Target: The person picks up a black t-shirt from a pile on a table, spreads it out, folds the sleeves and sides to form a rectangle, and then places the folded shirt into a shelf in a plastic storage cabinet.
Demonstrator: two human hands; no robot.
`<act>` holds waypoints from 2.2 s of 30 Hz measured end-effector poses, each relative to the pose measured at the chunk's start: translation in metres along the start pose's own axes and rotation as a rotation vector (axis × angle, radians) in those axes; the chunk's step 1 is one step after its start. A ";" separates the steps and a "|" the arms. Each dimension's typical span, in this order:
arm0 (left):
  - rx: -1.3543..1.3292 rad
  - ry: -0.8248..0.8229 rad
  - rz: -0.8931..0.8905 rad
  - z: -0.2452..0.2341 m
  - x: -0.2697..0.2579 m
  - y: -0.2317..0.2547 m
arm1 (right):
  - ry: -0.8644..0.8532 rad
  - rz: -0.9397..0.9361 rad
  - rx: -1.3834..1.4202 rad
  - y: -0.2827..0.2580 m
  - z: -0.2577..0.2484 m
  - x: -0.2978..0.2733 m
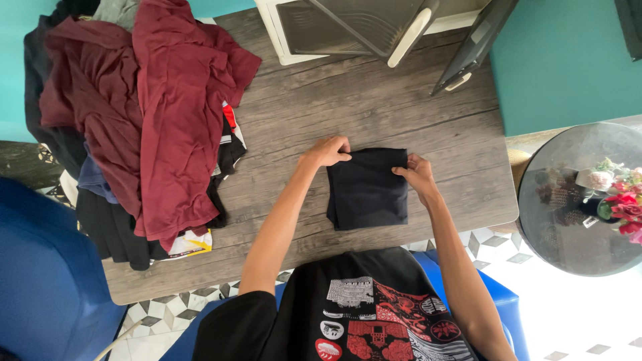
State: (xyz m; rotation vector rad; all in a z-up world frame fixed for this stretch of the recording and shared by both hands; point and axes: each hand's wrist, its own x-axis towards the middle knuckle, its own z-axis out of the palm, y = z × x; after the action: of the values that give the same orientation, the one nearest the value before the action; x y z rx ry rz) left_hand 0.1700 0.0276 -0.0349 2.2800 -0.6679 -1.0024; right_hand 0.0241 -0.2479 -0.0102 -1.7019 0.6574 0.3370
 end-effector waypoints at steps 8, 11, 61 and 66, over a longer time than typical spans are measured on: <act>0.049 0.337 0.326 -0.069 -0.089 0.087 | 0.109 -0.401 -0.027 -0.084 -0.011 -0.075; 0.160 0.620 0.520 -0.082 -0.124 0.114 | 0.186 -0.712 -0.169 -0.108 -0.013 -0.115; 0.394 0.537 0.114 0.165 -0.208 0.038 | -0.137 -0.930 -1.152 -0.023 0.161 -0.046; 0.372 0.512 0.143 0.167 -0.209 0.030 | -0.150 -0.862 -1.197 -0.012 0.169 -0.034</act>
State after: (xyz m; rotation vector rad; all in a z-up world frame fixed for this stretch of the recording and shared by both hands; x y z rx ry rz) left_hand -0.0905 0.0903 -0.0061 2.6103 -0.8236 -0.2110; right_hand 0.0259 -0.0757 -0.0221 -2.8359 -0.5825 0.2242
